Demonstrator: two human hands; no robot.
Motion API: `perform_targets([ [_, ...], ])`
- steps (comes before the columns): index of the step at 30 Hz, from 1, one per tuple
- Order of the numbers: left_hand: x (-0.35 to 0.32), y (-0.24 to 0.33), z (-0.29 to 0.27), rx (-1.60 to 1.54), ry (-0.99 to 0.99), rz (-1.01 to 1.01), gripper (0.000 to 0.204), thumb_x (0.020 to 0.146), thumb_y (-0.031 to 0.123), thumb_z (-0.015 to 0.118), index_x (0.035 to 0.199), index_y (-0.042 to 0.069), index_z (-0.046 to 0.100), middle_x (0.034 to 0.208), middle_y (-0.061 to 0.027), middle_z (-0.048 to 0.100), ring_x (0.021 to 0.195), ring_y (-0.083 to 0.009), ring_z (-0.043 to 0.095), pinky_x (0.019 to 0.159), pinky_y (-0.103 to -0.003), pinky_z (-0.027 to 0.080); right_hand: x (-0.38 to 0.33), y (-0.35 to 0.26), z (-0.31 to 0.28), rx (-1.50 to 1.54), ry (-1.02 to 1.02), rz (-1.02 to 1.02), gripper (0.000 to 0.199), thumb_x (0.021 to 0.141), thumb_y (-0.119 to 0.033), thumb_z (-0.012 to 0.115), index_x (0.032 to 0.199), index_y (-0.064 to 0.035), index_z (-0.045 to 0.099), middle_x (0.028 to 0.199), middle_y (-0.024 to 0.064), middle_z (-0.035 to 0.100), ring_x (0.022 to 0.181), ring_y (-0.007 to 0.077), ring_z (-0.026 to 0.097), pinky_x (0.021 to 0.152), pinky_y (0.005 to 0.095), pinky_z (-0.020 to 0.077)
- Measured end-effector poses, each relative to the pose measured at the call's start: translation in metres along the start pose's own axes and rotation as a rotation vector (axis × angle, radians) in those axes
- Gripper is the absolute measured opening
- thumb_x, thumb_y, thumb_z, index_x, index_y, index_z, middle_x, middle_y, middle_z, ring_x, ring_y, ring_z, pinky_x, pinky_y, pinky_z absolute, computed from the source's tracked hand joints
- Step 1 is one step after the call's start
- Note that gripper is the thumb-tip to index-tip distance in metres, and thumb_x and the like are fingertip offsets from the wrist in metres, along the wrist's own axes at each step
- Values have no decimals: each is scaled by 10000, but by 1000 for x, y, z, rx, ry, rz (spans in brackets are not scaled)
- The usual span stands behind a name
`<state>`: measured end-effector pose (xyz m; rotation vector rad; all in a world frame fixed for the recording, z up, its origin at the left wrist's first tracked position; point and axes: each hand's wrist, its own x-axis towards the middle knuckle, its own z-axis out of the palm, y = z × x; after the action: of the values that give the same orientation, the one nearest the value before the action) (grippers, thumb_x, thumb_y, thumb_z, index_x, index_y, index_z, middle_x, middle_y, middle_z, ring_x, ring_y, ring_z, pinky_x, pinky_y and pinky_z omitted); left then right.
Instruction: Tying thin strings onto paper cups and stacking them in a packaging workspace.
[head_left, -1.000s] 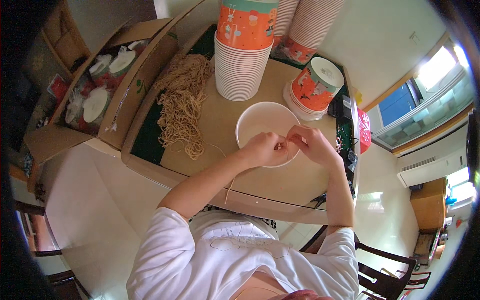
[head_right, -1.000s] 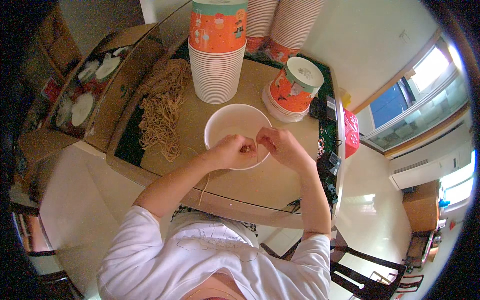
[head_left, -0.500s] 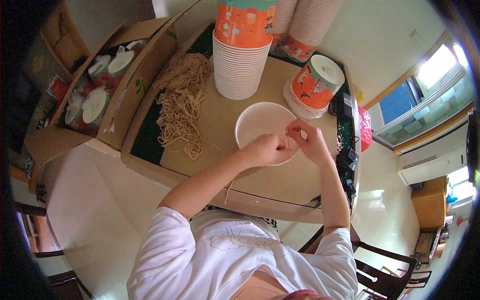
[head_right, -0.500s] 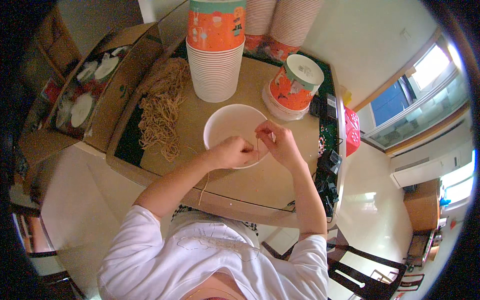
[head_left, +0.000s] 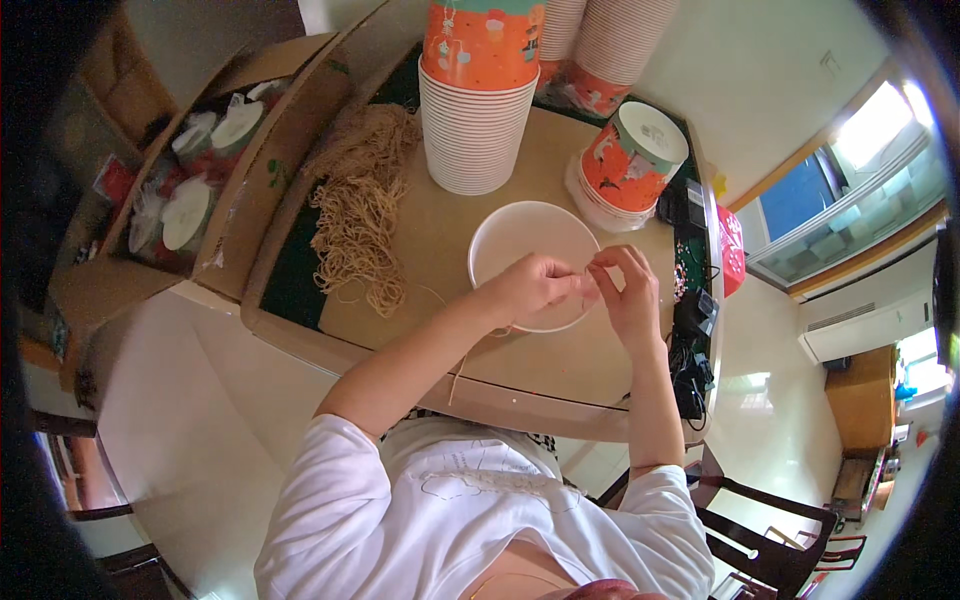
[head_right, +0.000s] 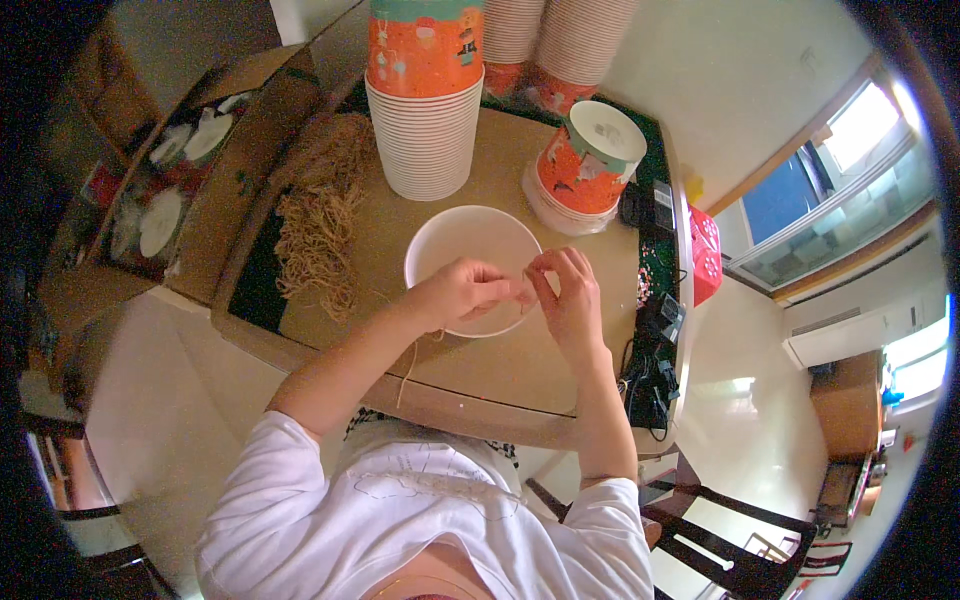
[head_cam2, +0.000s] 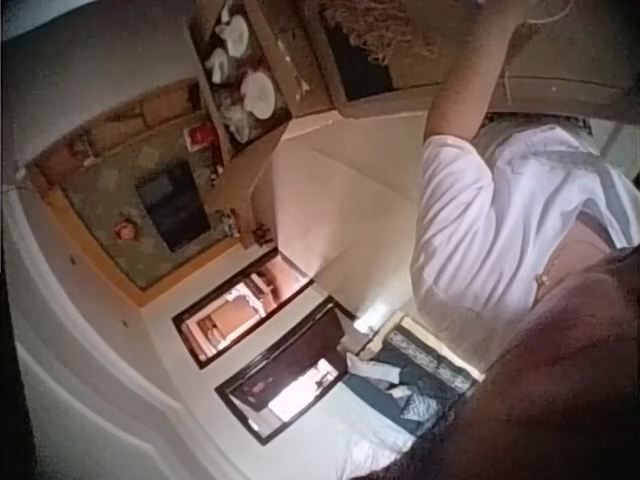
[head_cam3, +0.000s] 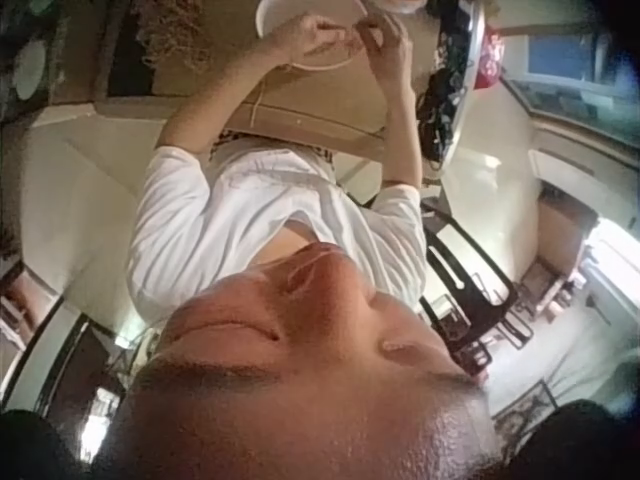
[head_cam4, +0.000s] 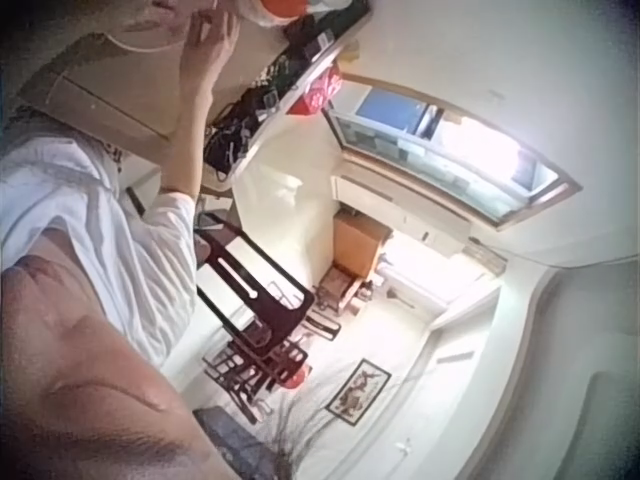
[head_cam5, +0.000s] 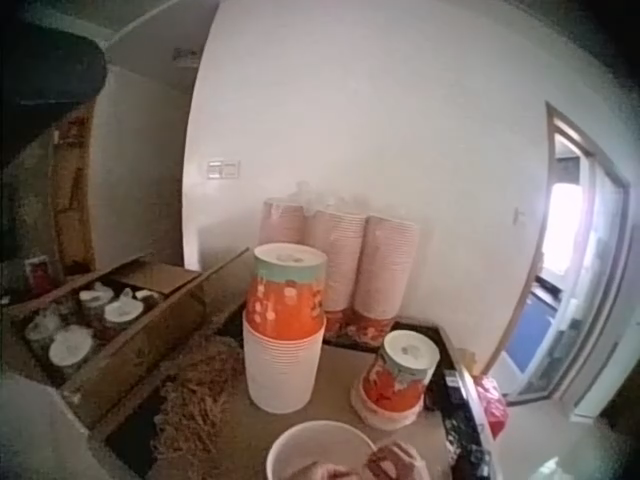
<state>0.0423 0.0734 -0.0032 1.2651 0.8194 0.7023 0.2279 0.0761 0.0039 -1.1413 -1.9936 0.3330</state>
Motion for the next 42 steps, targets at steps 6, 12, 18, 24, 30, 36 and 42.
perform_targets([
  [6,-2,-1,9,10,51,99,189,881,123,627,1049,92,708,745,65,613,608,-3,444,534,-192,373,-13,-2,0,33,29,106,67,788,2,635,840,-14,597,835,108,612,811,281,599,738,349,475],
  [12,15,-31,8,88,215,343,180,873,119,614,1016,57,704,712,28,630,624,-20,489,543,-214,405,-22,-11,-1,39,6,85,63,796,-4,636,846,-13,598,841,109,617,815,279,599,737,344,474],
  [18,6,-17,7,370,189,205,173,825,174,664,875,9,678,606,-44,591,550,-68,504,515,-272,418,-19,-20,-4,67,33,79,40,812,-7,625,847,-11,605,843,108,619,813,267,602,737,341,477],
  [24,4,-15,8,420,258,223,189,815,194,676,841,7,656,599,-47,581,546,-91,520,520,-278,430,-20,-24,-3,108,-7,118,57,802,17,628,856,2,613,828,106,618,767,223,617,706,308,488],
  [30,3,-15,11,332,327,254,195,844,195,634,817,2,641,643,-87,614,575,-139,576,548,-303,459,-18,-29,-4,140,35,97,68,790,37,635,848,9,613,814,105,622,753,200,611,701,291,484],
  [36,-3,-10,6,445,322,253,315,941,254,532,780,1,626,649,-45,608,568,-83,526,573,-276,442,-11,-29,-11,118,89,95,77,787,43,634,854,14,609,815,110,622,748,203,604,699,284,480],
  [42,-3,8,-1,334,234,-4,296,931,300,563,916,7,605,664,-79,631,538,-127,564,574,-292,467,-4,-21,-11,102,58,80,74,797,20,634,867,13,612,816,112,620,743,209,611,695,288,482],
])
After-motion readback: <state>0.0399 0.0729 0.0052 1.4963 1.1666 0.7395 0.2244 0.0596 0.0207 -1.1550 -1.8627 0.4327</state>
